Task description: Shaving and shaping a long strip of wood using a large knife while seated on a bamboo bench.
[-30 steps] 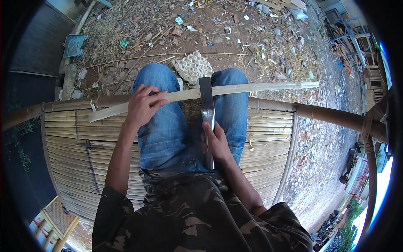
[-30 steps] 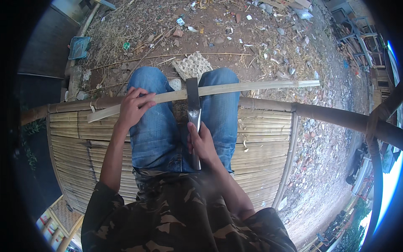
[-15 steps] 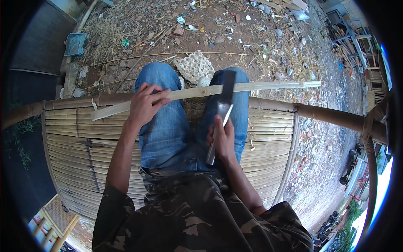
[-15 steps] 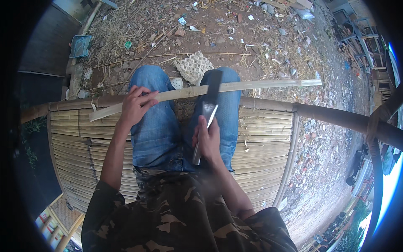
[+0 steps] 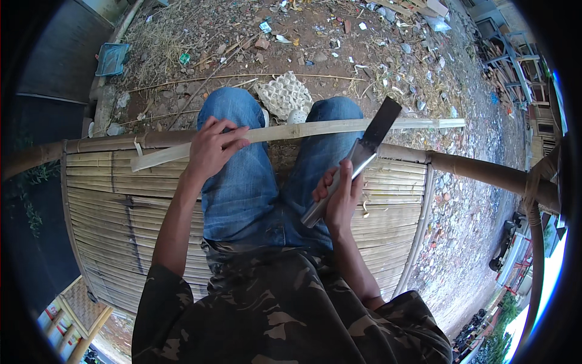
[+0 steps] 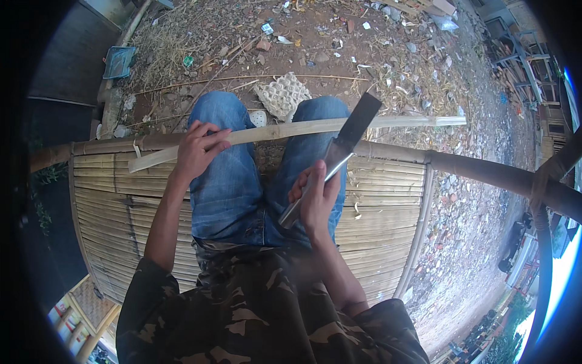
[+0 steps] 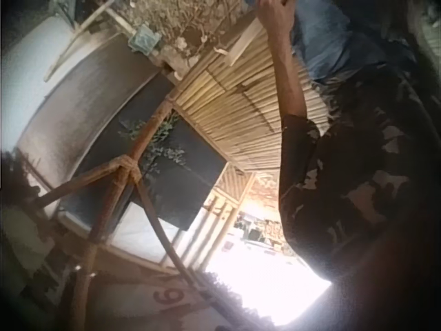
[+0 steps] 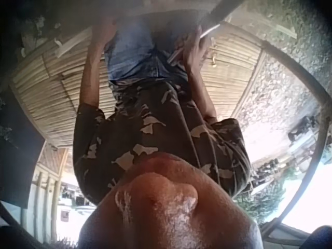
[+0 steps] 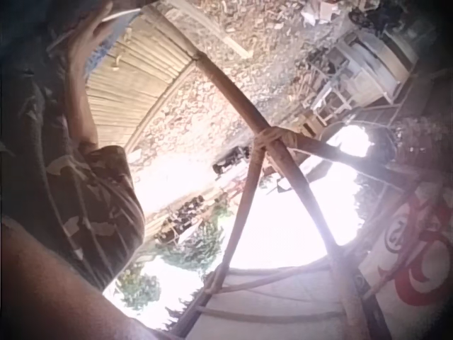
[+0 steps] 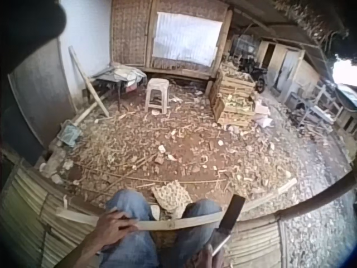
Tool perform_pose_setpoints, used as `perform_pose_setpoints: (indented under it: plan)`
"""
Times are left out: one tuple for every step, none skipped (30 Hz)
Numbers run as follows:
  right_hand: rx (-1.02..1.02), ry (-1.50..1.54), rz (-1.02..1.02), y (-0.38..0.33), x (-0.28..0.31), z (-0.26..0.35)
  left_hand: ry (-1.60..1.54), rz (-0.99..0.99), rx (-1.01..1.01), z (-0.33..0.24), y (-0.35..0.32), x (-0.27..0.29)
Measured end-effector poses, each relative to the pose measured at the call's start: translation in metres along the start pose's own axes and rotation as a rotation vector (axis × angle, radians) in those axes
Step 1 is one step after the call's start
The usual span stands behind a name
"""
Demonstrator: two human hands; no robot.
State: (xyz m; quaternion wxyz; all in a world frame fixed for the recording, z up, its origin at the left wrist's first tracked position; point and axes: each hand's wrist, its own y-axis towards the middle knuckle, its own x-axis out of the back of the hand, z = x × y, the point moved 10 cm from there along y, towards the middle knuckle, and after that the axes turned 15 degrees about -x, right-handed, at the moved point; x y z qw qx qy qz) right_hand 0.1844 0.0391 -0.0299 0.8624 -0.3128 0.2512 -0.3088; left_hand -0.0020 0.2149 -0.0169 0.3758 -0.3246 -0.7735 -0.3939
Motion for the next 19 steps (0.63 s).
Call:
perform_pose_setpoints:
  plan:
    - [-0.055,-0.149,-0.016,0.009,-0.002,-0.024,0.003,0.019,0.011,0.002,-0.001,-0.003]
    - [-0.303,-0.380,0.161,0.015,-0.019,-0.057,0.003,0.036,0.019,0.004,0.000,-0.005]
    - [-0.297,-0.379,0.163,0.016,-0.014,-0.054,0.006,0.033,0.015,0.006,0.002,-0.004]
    - [-0.288,-0.253,0.141,0.011,-0.014,-0.033,-0.012,0.026,0.012,0.010,0.004,-0.007]
    - [-0.300,-0.126,0.117,-0.001,-0.007,-0.026,-0.037,0.033,0.021,0.005,-0.003,-0.007]
    - [-0.079,0.064,0.133,0.002,-0.001,-0.001,-0.041,0.040,0.030,0.001,-0.007,-0.008]
    - [0.069,0.139,-0.002,-0.003,0.003,0.014,-0.019,0.018,0.013,-0.002,-0.003,-0.003]
    - [-0.019,-0.079,0.024,0.007,-0.004,-0.007,0.005,-0.009,-0.008,-0.003,0.004,0.002]
    - [-0.107,-0.298,0.049,0.016,-0.004,-0.034,0.007,-0.011,-0.013,-0.002,0.005,0.002]
    - [-0.260,-0.445,0.258,0.013,-0.025,-0.051,-0.002,0.006,-0.001,0.000,0.002,0.000]
    - [-0.255,-0.449,0.262,0.012,-0.025,-0.044,-0.012,0.023,0.011,0.004,0.001,-0.002]
    - [-0.228,-0.301,0.209,0.010,-0.018,-0.029,-0.007,0.017,0.012,0.009,0.004,-0.003]
    - [-0.212,-0.148,0.145,0.002,-0.011,-0.020,-0.002,0.010,0.005,0.006,0.005,-0.001]
    - [-0.035,0.071,0.121,0.001,-0.005,0.001,0.003,0.002,-0.001,0.002,0.004,-0.001]
    - [-0.039,0.070,0.115,0.003,-0.001,-0.011,-0.002,0.006,0.001,-0.001,0.000,-0.003]
    - [-0.123,-0.201,0.133,0.014,-0.007,-0.036,0.004,0.040,0.024,0.001,0.001,-0.004]
    - [-0.203,-0.477,0.147,0.020,-0.013,-0.052,0.008,0.071,0.048,0.005,0.001,-0.008]
    - [-0.175,-0.479,0.179,0.016,-0.015,-0.051,-0.012,0.064,0.043,0.006,0.000,-0.008]
    - [-0.327,-0.298,0.228,0.008,-0.011,-0.051,-0.032,0.056,0.043,0.006,-0.005,-0.009]
